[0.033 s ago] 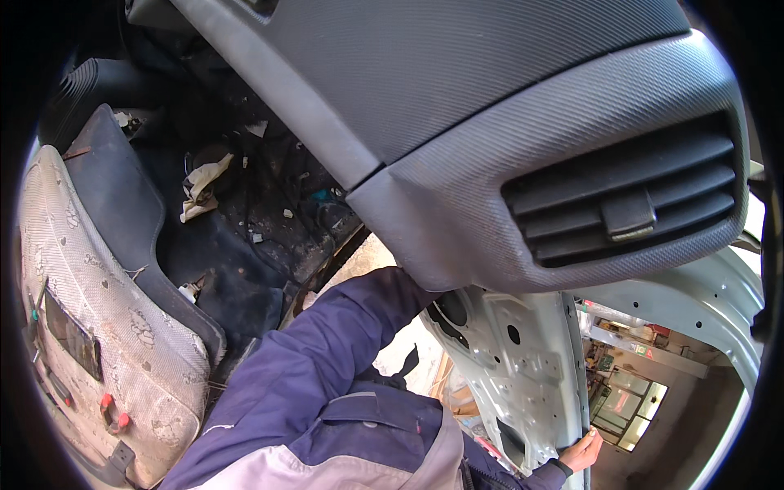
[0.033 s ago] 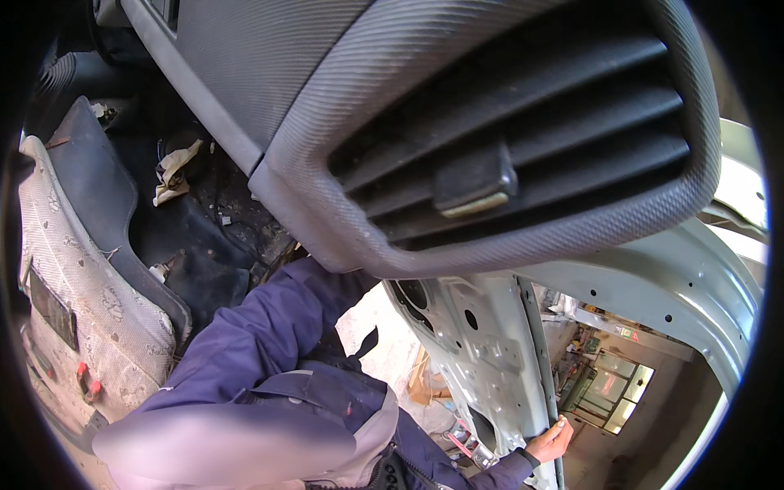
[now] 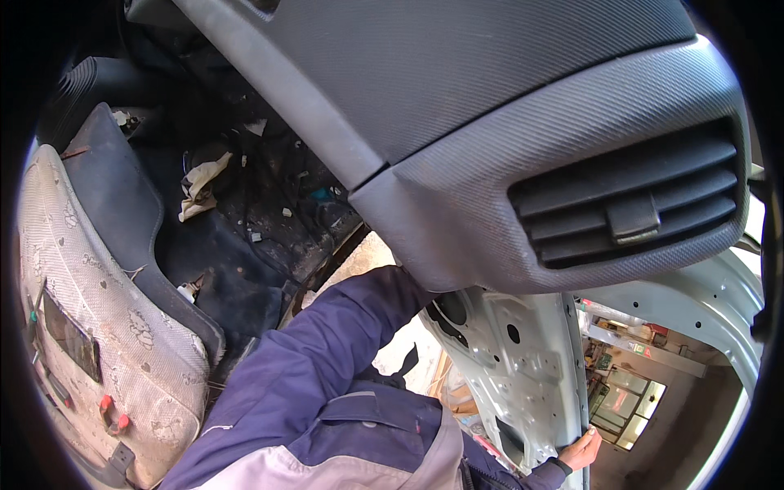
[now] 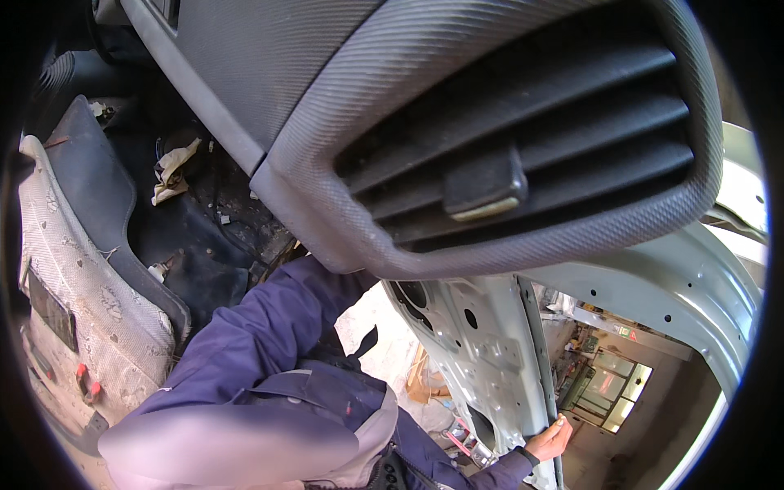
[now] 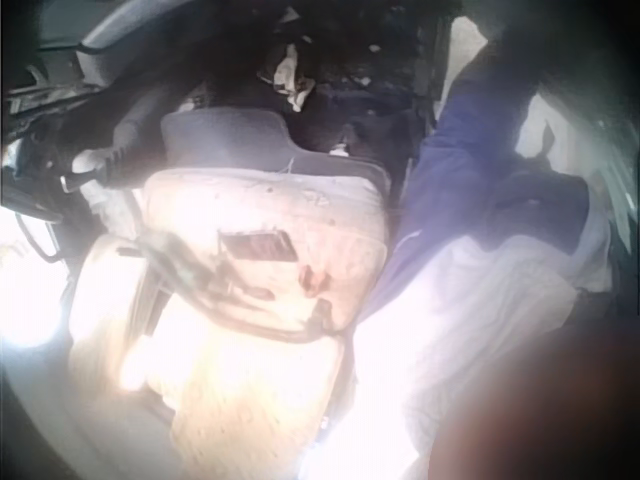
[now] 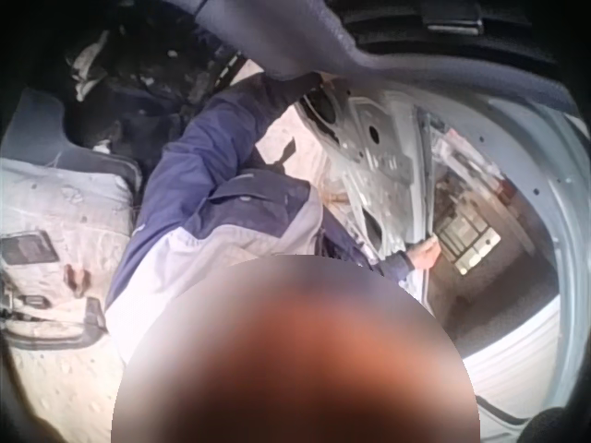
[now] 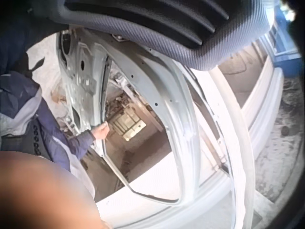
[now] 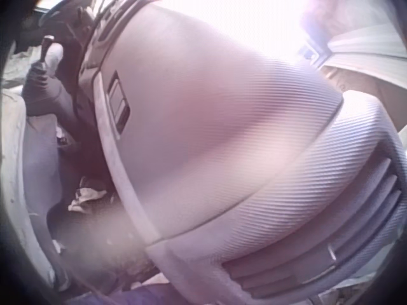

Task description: The person walks through a cluttered auto repair shop, picks up a small metal part from a tool cart, then rummages through a pile of tools on a shelf. They squat to retrieve a small item from a low drawer, then approach a light-colored van, open the passenger door, and detach the door from its hinges by hand, carrying it away.

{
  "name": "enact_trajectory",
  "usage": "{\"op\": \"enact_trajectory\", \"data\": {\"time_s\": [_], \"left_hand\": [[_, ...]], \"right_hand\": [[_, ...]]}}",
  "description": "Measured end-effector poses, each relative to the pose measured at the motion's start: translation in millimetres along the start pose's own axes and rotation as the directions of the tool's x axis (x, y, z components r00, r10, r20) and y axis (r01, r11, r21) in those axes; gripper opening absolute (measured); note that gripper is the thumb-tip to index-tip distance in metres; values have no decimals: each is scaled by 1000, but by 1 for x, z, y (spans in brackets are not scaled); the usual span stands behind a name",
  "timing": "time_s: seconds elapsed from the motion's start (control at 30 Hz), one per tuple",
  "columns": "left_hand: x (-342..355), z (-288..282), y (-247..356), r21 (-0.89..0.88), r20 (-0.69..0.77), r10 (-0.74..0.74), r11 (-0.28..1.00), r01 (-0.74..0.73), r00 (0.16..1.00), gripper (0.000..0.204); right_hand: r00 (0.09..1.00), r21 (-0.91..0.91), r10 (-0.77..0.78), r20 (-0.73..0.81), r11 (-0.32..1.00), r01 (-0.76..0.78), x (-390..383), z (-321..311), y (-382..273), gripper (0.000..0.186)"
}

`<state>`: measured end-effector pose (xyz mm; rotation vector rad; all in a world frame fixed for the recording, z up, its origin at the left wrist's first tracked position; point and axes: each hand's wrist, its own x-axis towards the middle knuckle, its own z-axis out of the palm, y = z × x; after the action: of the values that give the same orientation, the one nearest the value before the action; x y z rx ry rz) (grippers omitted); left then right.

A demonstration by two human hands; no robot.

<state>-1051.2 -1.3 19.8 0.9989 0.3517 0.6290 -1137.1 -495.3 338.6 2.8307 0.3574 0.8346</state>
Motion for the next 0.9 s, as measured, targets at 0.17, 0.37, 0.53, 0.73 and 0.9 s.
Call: {"op": "enact_trajectory", "data": {"time_s": [0.17, 0.37, 0.53, 0.73, 0.9], "left_hand": [[2, 2, 2, -5, 6, 6, 1000, -6, 1000, 23], [6, 1, 3, -2, 20, 4, 1000, -4, 1000, 23], [13, -1, 2, 24, 42, 13, 1000, -14, 999, 23], [7, 3, -9, 109, 42, 77, 991, -81, 996, 24], [0, 21, -10, -77, -56, -66, 995, 62, 996, 20]], "right_hand": [[999, -4, 33, 1, 999, -33, 0, 0, 0, 34], [999, -31, 41, 3, 999, -41, -1, -1, -2, 35], [999, -31, 33, 9, 999, -33, -4, -5, -8, 34], [999, -61, -34, 17, 998, 35, -6, -9, -15, 37], [1000, -58, -10, 7, 998, 10, -10, -10, -16, 31]]}}
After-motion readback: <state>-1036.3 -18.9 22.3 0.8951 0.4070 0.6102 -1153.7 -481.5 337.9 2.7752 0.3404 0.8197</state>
